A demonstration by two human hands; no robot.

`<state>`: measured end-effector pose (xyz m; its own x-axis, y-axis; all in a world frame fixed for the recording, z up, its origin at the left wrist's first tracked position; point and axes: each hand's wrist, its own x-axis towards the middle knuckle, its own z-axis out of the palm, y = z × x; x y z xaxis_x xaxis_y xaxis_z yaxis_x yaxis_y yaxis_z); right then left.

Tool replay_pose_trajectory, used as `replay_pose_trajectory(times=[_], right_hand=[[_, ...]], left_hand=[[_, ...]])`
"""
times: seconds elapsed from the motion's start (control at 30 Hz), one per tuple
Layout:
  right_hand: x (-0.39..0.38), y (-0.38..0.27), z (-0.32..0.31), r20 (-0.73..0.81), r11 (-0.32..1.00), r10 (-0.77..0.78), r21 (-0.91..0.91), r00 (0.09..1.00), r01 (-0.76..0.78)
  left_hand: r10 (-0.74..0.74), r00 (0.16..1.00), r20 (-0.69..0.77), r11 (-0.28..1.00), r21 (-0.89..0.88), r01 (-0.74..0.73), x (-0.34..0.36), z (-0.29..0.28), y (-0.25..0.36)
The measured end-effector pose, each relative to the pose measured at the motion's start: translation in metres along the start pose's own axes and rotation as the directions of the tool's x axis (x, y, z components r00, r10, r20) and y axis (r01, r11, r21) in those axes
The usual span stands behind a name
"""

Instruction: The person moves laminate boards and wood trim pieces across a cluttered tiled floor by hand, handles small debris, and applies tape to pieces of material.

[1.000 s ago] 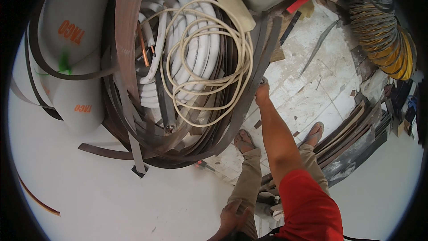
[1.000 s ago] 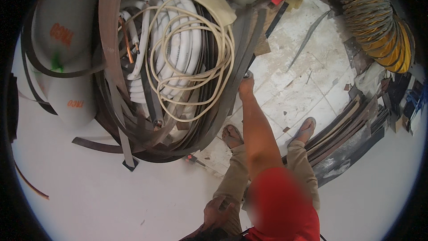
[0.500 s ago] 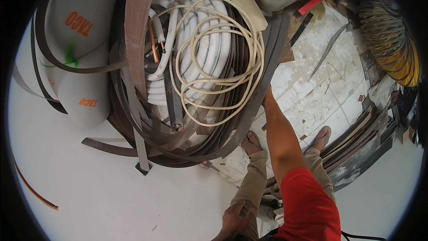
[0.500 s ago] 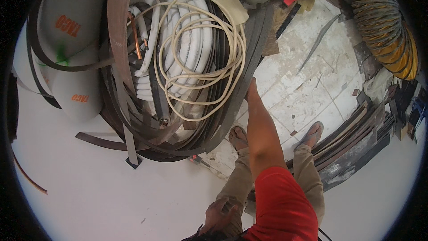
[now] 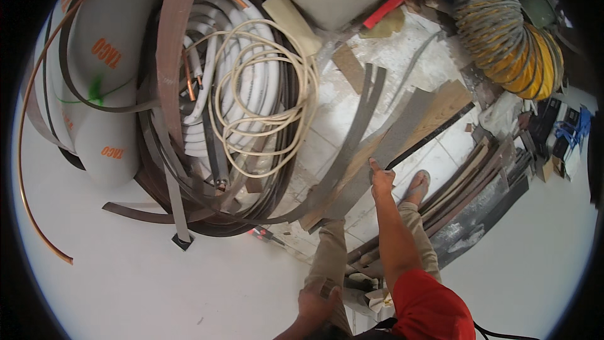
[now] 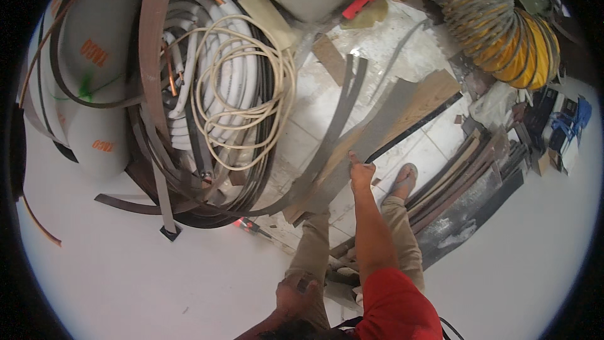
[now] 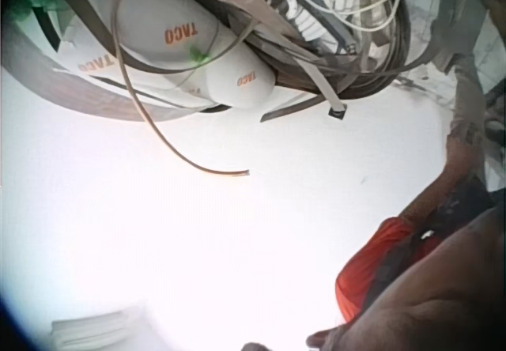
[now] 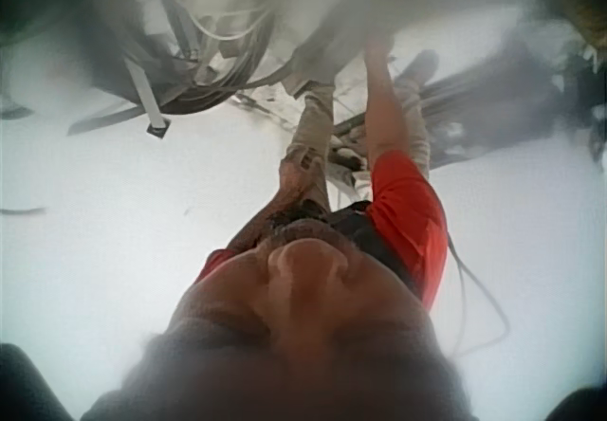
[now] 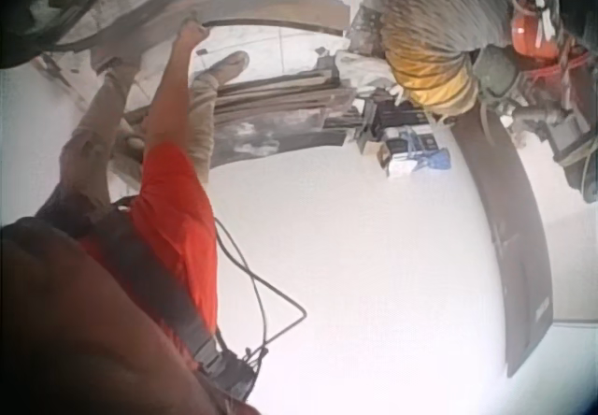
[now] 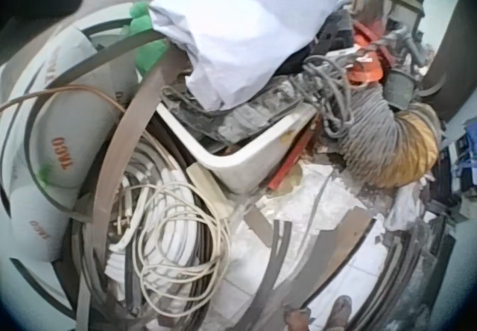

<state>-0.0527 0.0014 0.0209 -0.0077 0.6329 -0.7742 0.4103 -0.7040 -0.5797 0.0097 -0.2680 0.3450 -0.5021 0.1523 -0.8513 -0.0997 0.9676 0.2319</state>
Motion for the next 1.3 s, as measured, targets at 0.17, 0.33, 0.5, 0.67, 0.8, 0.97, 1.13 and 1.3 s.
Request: replay_pose_trajectory(times=[0.17, 0.33, 0.5, 0.67, 0.8, 0.97, 1.13, 1.3], right_hand=[[-0.006, -0.056, -0.076, -0.142, 0.997, 0.008, 0.083, 0.99, 0.004], [-0.019, -0.112, -0.149, -0.09, 0.975, -0.052, 0.21, 0.995, 0.07], [-0.074, -0.225, -0.212, -0.026, 0.928, -0.161, 0.337, 0.987, 0.16], [-0.098, -0.314, -0.294, -0.108, 0.917, -0.294, 0.248, 0.95, 0.312], [-0.104, -0.377, -0.365, -0.097, 0.878, -0.429, 0.187, 0.898, 0.44], [-0.104, -0.462, -0.45, 0.005, 0.845, -0.533, 0.065, 0.846, 0.532], [-0.083, -0.475, -0.528, 0.085, 0.895, -0.441, -0.028, 0.893, 0.444], [-0.056, -0.389, -0.587, -0.095, 0.934, -0.299, -0.233, 0.95, 0.271]], left_hand=[[0.023, 0.999, 0.033, 0.999, 0.038, -0.024, -0.005, 0.0, 0.017], [0.047, 0.998, 0.041, 0.992, 0.112, -0.051, -0.012, 0.005, 0.031], [0.132, 0.991, 0.013, 0.972, 0.193, -0.132, -0.01, 0.013, 0.038], [0.133, 0.991, 0.03, 0.952, 0.272, -0.137, -0.009, 0.014, 0.051], [0.131, 0.99, 0.053, 0.922, 0.362, -0.141, -0.004, 0.019, 0.055], [0.101, 0.992, 0.079, 0.893, 0.431, -0.125, -0.009, 0.023, 0.083], [0.111, 0.989, 0.097, 0.87, 0.472, -0.144, -0.007, 0.033, 0.083], [0.113, 0.975, 0.191, 0.874, 0.448, -0.189, 0.0, 0.037, 0.091]])
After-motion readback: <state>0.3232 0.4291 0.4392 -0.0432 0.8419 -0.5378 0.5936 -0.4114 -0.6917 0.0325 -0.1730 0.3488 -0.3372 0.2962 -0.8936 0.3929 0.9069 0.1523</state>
